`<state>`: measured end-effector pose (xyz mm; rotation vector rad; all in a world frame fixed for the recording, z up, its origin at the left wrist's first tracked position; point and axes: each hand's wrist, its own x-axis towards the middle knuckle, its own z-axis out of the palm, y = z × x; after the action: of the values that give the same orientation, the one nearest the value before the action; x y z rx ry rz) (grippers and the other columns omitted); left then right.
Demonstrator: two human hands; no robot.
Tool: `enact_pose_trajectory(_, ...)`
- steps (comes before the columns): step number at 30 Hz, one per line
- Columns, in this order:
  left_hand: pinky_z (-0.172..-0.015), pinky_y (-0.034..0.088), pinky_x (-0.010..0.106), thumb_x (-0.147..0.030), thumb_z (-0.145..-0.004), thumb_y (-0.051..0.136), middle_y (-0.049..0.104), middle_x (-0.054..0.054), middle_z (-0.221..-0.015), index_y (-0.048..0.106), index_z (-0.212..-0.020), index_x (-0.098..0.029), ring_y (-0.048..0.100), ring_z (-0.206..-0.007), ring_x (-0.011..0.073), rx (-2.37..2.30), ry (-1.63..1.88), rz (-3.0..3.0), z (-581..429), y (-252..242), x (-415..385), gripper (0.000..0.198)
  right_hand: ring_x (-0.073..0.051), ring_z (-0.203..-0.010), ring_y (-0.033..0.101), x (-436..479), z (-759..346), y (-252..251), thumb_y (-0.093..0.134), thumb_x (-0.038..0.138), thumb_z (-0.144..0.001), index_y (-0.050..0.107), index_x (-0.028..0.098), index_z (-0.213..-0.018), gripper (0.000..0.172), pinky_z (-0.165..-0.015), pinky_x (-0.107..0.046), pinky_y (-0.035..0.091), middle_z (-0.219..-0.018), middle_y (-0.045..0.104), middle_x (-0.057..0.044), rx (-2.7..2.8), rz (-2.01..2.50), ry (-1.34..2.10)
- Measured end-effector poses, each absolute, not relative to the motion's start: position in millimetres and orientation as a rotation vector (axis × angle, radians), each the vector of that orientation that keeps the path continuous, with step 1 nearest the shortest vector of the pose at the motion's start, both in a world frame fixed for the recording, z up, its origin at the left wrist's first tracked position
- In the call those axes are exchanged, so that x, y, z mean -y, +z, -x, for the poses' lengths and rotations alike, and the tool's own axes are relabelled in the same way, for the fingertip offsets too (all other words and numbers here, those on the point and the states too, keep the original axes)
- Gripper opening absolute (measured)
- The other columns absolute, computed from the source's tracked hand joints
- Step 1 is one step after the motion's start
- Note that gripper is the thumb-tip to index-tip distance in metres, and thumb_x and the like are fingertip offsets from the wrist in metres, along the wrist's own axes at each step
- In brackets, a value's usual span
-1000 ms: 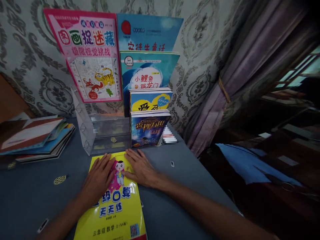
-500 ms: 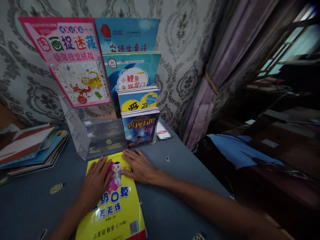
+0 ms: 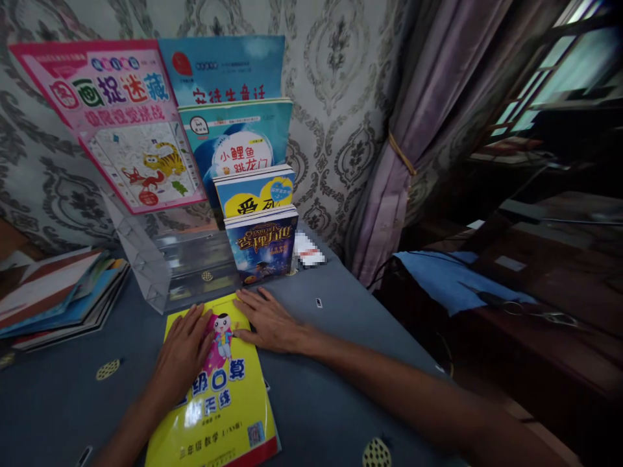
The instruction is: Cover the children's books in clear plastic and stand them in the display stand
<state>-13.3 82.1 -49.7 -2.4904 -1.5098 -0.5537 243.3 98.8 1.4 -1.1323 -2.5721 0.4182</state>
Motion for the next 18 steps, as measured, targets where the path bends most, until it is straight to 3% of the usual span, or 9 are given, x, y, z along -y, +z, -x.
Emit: enact_pose_trajectory(18, -0.109, 0.047, 0.053, -0.042, -0.103, 0.033, 0.058, 0.015, -0.144, 0.060, -0.135, -0.018, 0.051, -0.138, 0.0335, 1.524, -0.519, 2.503, 9.8, -42.2, -80.6, 0.049, -0.027, -0.150, 0.031, -98.2, -244.2, 0.4, 0.055, 0.047, -0.100, 0.046, 0.014, -0.147, 0.059, -0.124, -0.049, 0.021, -0.159, 0.039, -0.018, 2.584, 1.144, 0.382)
